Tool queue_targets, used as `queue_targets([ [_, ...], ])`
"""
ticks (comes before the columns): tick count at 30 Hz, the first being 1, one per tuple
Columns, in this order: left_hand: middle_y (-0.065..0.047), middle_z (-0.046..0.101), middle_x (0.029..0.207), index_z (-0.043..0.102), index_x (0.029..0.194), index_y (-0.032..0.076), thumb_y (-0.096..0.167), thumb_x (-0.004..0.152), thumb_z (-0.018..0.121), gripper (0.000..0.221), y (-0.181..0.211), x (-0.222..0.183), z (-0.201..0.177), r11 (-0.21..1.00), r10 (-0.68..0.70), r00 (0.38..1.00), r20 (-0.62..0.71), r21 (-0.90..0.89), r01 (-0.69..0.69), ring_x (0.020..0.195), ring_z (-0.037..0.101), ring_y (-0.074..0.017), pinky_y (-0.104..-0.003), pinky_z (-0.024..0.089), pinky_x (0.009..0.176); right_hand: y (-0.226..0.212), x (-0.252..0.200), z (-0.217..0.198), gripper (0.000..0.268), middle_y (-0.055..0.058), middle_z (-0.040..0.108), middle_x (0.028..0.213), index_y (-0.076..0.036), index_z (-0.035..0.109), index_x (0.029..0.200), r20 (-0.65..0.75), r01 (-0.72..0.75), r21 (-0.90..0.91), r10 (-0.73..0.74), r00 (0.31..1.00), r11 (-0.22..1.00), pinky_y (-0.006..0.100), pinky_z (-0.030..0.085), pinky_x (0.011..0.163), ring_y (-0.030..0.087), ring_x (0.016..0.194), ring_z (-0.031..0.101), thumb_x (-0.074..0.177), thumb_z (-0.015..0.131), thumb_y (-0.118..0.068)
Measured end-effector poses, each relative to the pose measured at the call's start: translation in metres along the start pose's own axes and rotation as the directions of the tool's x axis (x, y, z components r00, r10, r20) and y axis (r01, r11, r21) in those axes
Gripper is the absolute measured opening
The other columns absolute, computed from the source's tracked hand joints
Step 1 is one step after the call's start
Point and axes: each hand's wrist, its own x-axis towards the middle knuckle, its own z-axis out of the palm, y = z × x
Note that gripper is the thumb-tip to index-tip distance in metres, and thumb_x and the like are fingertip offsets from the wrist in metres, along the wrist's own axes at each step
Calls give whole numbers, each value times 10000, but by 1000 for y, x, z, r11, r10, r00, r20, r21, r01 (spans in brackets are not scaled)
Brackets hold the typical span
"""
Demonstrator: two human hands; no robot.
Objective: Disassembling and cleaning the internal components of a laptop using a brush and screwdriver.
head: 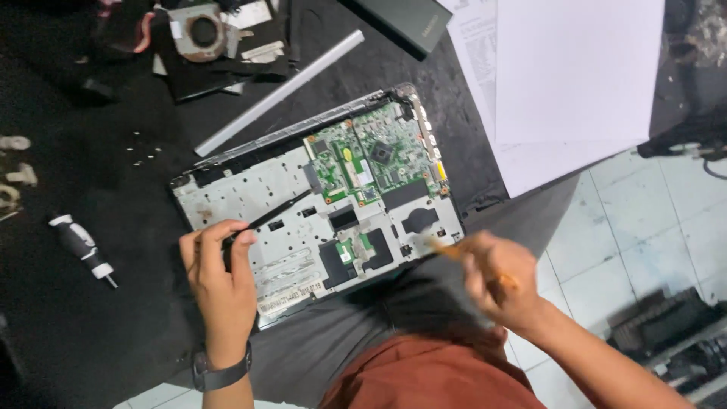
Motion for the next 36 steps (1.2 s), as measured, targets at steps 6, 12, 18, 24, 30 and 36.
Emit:
queue_targets([
  [6, -92, 644, 1081, 653, 1146, 50, 116, 1083, 598, 107, -1, 1, 1, 1000, -4, 1000, 1, -11, 4, 1115, 505, -287, -428, 507, 915, 0, 31, 4, 176, -49, 543, 752, -194, 522, 829, 249, 160, 168, -199, 948, 973, 278, 380, 521, 124, 557, 459, 950, 479, -73],
  [12, -97, 654, 1060, 660, 1133, 47, 125, 1073, 610, 110, 0, 2, -1, 1000, 18, 1000, -17, -16, -18, 1098, 517, -277, -416, 533, 876, 48, 105, -11, 187, 58, 587, 776, -82, 555, 904, 9, 55, -272, -55, 998, 961, 253, 344, 390, 97, 522, 453, 1074, 591, -14],
  [18, -13, 627, 798, 677, 1108, 107, 174, 1088, 621, 90, 10, 6, 0, 995, -93, 994, -54, -46, 91, 1019, 585, -253, -394, 497, 940, 36, 123, -6, 113, 24, 638, 722, -120, 605, 878, 180, 196, -139, -170, 969, 971, 320, 483, 500, 226, 485, 569, 983, 619, -83],
  [24, -55, 629, 802, 700, 1169, 102, 155, 1087, 586, 150, 20, 11, -7, 995, -67, 997, -47, -81, 63, 1024, 601, -276, -398, 497, 912, 5, 142, 7, 101, 12, 675, 696, -140, 642, 897, 281, 165, -114, -128, 951, 980, 330, 517, 511, 218, 503, 625, 883, 623, -42],
  [30, -81, 687, 768, 731, 1163, 99, 165, 1095, 558, 198, 17, 10, -9, 996, -28, 998, -56, -88, 23, 937, 576, -255, -370, 507, 843, -8, 171, 6, 74, 3, 646, 669, -126, 632, 921, 244, 358, -265, -297, 923, 895, 275, 527, 505, 166, 502, 628, 979, 677, -119],
  [36, -53, 673, 766, 704, 1051, 66, 148, 1103, 546, 186, 11, 6, -4, 990, -53, 994, -91, -138, 40, 947, 598, -250, -354, 539, 787, 23, 176, 19, 71, 19, 661, 660, -137, 636, 901, 305, 447, -254, -368, 878, 858, 274, 539, 496, 188, 519, 656, 947, 676, -102],
])
